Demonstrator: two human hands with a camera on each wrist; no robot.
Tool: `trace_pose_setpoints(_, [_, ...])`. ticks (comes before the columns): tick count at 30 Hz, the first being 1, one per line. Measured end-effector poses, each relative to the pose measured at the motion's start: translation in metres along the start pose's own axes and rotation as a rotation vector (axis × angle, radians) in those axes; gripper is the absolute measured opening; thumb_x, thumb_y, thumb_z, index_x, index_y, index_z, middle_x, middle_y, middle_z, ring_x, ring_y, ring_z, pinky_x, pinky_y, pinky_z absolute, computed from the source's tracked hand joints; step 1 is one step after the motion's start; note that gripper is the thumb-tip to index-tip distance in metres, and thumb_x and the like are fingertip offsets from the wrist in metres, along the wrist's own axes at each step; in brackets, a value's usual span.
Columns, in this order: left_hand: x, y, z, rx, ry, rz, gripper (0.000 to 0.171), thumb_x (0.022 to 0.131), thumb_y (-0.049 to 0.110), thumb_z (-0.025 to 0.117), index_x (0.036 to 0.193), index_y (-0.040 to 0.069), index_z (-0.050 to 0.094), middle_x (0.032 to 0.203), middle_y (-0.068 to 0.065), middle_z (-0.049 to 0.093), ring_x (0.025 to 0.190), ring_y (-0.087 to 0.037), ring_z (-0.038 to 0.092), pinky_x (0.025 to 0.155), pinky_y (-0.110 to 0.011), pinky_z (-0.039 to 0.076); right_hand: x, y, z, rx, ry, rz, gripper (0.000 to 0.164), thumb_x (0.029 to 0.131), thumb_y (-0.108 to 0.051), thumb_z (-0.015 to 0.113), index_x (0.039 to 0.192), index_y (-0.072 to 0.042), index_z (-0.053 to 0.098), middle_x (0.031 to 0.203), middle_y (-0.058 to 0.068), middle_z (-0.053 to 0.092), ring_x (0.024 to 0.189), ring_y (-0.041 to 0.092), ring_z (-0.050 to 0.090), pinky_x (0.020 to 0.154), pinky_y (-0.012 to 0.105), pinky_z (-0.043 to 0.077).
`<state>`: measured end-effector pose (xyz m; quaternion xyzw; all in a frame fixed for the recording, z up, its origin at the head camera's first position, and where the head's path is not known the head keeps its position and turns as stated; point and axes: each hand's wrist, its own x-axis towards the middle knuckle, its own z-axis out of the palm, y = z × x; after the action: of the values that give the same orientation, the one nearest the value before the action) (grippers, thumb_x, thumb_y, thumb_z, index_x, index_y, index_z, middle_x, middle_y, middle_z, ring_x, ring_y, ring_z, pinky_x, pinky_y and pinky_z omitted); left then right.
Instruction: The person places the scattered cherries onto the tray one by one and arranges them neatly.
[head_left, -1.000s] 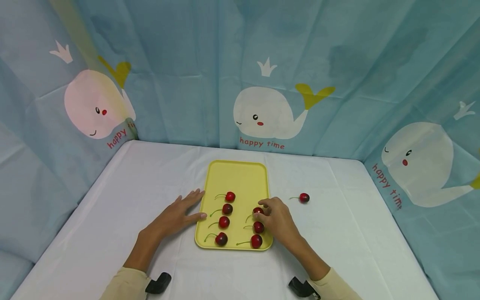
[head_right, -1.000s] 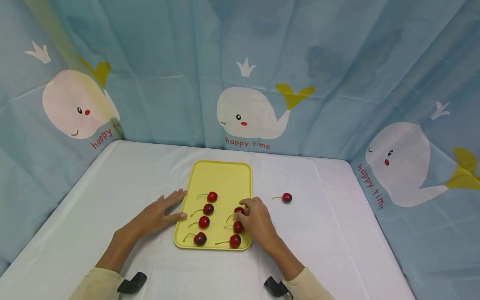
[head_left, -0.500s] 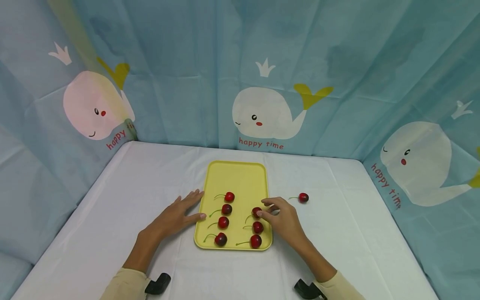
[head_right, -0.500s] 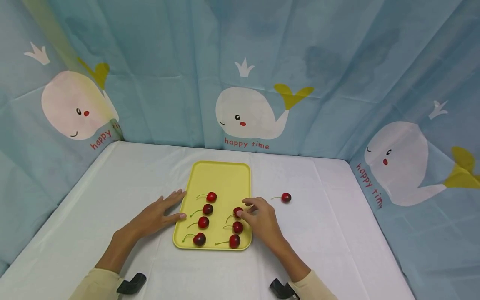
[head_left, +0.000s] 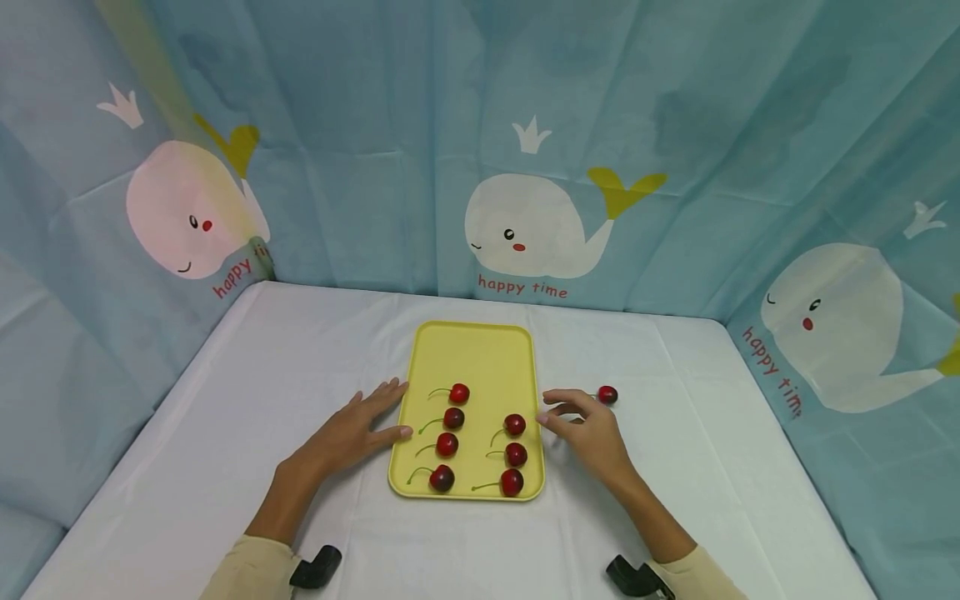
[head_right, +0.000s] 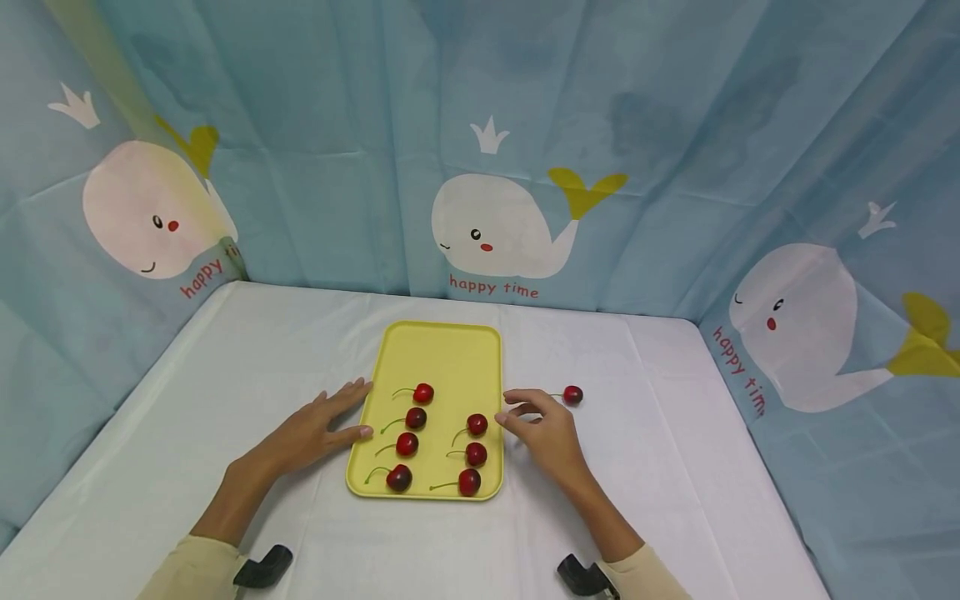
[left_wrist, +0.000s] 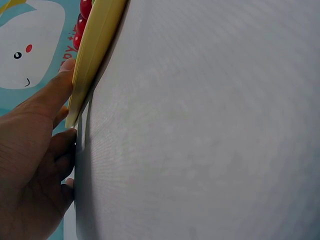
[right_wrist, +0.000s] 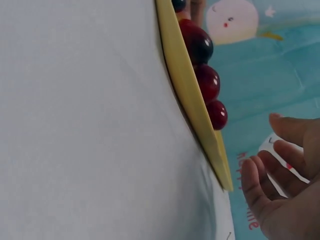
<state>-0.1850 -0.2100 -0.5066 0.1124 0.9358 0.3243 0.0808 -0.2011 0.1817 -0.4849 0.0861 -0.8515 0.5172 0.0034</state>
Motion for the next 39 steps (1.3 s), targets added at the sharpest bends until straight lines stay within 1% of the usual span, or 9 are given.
trace_pose_setpoints(3, [0.001, 0.0, 0.0, 0.001, 0.0, -0.005, 0.086, 0.097, 0.058, 0.071, 0.167, 0.02, 0.038, 0.173, -0.012, 0.031, 0.162, -0.037, 0.022, 0.132, -0.062, 0.011, 0.0, 0.002, -0.006, -0.009, 0.009, -0.006, 0.041, 0.092, -0.032, 0.086, 0.127, -0.013, 0.076, 0.123, -0.002, 0.075, 0.105, 0.016, 0.072, 0.087, 0.024, 0.059])
trace_pose_setpoints(11, [0.0, 0.0, 0.0, -0.005, -0.006, -0.02, 0.086, 0.097, 0.058, 0.071, 0.167, 0.021, 0.038, 0.174, -0.012, 0.03, 0.163, -0.038, 0.021, 0.132, -0.062, 0.01, 0.003, 0.009, -0.023, -0.005, 0.05, -0.025, 0.042, 0.093, -0.035, 0.085, 0.127, -0.013, 0.076, 0.125, 0.002, 0.075, 0.109, 0.018, 0.071, 0.09, 0.022, 0.057])
trace_pose_setpoints(17, [0.0, 0.0, -0.001, -0.003, -0.006, -0.014, 0.086, 0.097, 0.058, 0.071, 0.167, 0.02, 0.037, 0.174, -0.013, 0.03, 0.162, -0.038, 0.022, 0.132, -0.062, 0.011, 0.003, 0.011, -0.035, -0.036, 0.083, -0.033, 0.041, 0.094, -0.035, 0.084, 0.128, -0.014, 0.075, 0.126, 0.005, 0.075, 0.11, 0.016, 0.07, 0.092, 0.021, 0.055])
trace_pose_setpoints(23, [0.0, 0.0, -0.002, 0.002, -0.007, -0.013, 0.086, 0.097, 0.057, 0.071, 0.167, 0.02, 0.037, 0.174, -0.012, 0.03, 0.163, -0.037, 0.022, 0.132, -0.061, 0.011, 0.005, 0.014, -0.045, -0.055, 0.104, -0.024, 0.04, 0.095, -0.035, 0.082, 0.129, -0.015, 0.074, 0.126, 0.01, 0.074, 0.111, 0.02, 0.069, 0.09, 0.018, 0.054])
trace_pose_setpoints(27, [0.0, 0.0, -0.002, 0.005, -0.007, -0.017, 0.087, 0.097, 0.057, 0.071, 0.167, 0.02, 0.036, 0.174, -0.012, 0.03, 0.163, -0.037, 0.021, 0.132, -0.061, 0.011, 0.006, 0.015, -0.052, -0.073, 0.111, -0.008, 0.039, 0.096, -0.034, 0.082, 0.13, -0.017, 0.074, 0.123, 0.011, 0.075, 0.11, 0.017, 0.068, 0.087, 0.018, 0.053])
trace_pose_setpoints(30, [0.0, 0.0, -0.002, 0.002, -0.007, -0.018, 0.087, 0.097, 0.058, 0.071, 0.167, 0.02, 0.037, 0.174, -0.012, 0.03, 0.163, -0.037, 0.021, 0.132, -0.061, 0.011, 0.008, 0.019, -0.056, -0.09, 0.113, 0.001, 0.042, 0.096, -0.032, 0.082, 0.133, -0.015, 0.072, 0.123, 0.012, 0.074, 0.112, 0.018, 0.067, 0.086, 0.017, 0.051])
trace_pose_setpoints(33, [0.0, 0.0, -0.001, 0.001, -0.007, -0.017, 0.087, 0.097, 0.059, 0.07, 0.167, 0.02, 0.037, 0.174, -0.011, 0.03, 0.163, -0.037, 0.021, 0.132, -0.062, 0.011, 0.009, 0.022, -0.059, -0.085, 0.119, 0.021, 0.043, 0.096, -0.032, 0.082, 0.134, -0.012, 0.072, 0.122, 0.013, 0.075, 0.115, 0.023, 0.067, 0.085, 0.015, 0.054])
trace_pose_setpoints(37, [0.0, -0.001, 0.0, 0.003, -0.005, -0.01, 0.087, 0.097, 0.059, 0.07, 0.167, 0.02, 0.037, 0.174, -0.012, 0.03, 0.163, -0.037, 0.022, 0.132, -0.062, 0.011, 0.011, 0.026, -0.065, -0.065, 0.13, 0.046, 0.044, 0.096, -0.03, 0.082, 0.133, -0.009, 0.072, 0.12, 0.015, 0.076, 0.113, 0.019, 0.067, 0.081, 0.014, 0.058])
trace_pose_setpoints(39, [0.0, -0.001, 0.0, 0.004, -0.006, -0.01, 0.086, 0.097, 0.058, 0.07, 0.167, 0.02, 0.037, 0.174, -0.012, 0.03, 0.163, -0.037, 0.022, 0.132, -0.061, 0.011, 0.012, 0.029, -0.067, -0.063, 0.131, 0.051, 0.046, 0.096, -0.029, 0.082, 0.134, -0.007, 0.071, 0.122, 0.016, 0.075, 0.112, 0.02, 0.068, 0.081, 0.014, 0.059])
